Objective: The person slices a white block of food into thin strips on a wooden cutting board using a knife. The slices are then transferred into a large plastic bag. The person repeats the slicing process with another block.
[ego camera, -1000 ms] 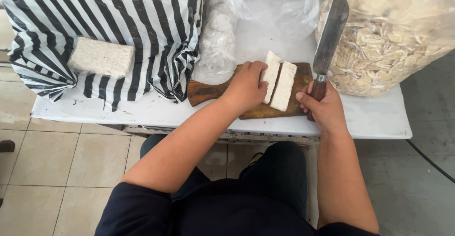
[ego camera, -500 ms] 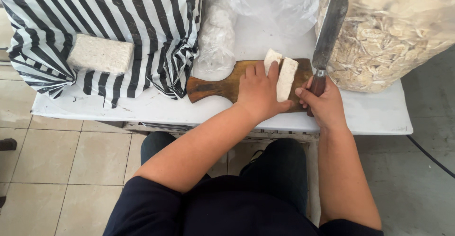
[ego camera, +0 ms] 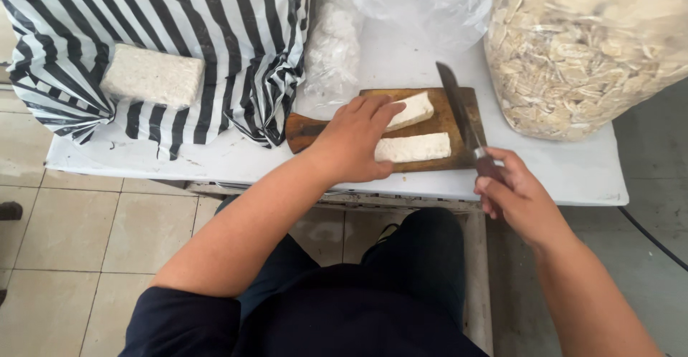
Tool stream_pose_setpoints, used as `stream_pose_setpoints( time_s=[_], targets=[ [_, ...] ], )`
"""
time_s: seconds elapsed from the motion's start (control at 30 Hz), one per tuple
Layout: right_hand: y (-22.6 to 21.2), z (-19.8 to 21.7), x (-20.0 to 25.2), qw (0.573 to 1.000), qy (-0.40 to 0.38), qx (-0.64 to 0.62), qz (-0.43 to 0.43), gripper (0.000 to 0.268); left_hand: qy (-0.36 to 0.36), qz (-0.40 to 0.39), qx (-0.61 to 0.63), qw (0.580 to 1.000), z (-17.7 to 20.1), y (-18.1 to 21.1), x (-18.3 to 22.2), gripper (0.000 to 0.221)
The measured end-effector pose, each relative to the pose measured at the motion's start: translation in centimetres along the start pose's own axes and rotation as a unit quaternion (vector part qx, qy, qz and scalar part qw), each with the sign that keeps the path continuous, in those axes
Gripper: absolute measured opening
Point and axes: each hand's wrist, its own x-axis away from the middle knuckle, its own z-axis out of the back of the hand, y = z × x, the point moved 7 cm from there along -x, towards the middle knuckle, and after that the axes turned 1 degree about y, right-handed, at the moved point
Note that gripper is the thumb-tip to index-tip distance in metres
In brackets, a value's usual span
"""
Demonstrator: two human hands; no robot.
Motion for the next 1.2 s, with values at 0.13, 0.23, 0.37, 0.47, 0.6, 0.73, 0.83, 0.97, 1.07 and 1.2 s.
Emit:
stream_pose_setpoints(
  time_s=[0.13,0.23,0.37,0.47,0.6,0.73,0.83,0.97,1.07,1.2],
  targets=[
    [0.6,-0.6,1.1,0.999,0.004,0.033,-0.035,0.058,0.035,0.007,0.002,0.999,-0.5,-0.4,0.5,0.091],
    [0.4,-1.3,1.4,0.999,0.002,0.034,-0.029,0.059,0.051,0.011,-0.010,0.999,-1.2,-0.6,0.8,0.083],
    [0.1,-1.7,1.2,0.999,0.015,0.028,-0.040,0.059,0.076,0.046,-0.041,0.995,-1.7,-0.4,0.9,0.077],
    [0.0,-1.8,1.0,0.999,0.015,0.023,-0.041,0.059,0.079,0.058,-0.049,0.994,-1.7,0.0,0.5,0.091],
    [0.3,-2.0,0.8,0.999,0.021,0.010,-0.049,0.059,0.105,0.046,-0.030,0.993,-2.0,0.6,-0.5,0.097],
    [0.1,-2.0,0.8,0.999,0.019,-0.015,-0.041,0.059,0.094,0.070,-0.063,0.991,-2.7,0.4,-1.6,0.087],
    [0.1,-2.0,0.8,0.998,0.029,-0.009,-0.052,0.059,0.094,0.078,-0.074,0.990,-2.9,0.2,-2.0,0.081],
    [0.2,-2.2,0.8,0.998,0.033,0.001,-0.057,0.056,0.115,0.055,-0.052,0.990,-2.4,0.2,-1.3,0.087],
    [0.0,-2.5,0.7,0.999,0.019,0.013,-0.046,0.053,0.084,0.075,-0.019,0.993,-2.5,-0.6,-0.9,0.084],
    [-0.2,-3.5,0.6,0.999,0.006,0.039,-0.015,0.052,0.096,0.055,0.026,0.994,-2.3,-1.0,-0.7,0.080]
  ],
)
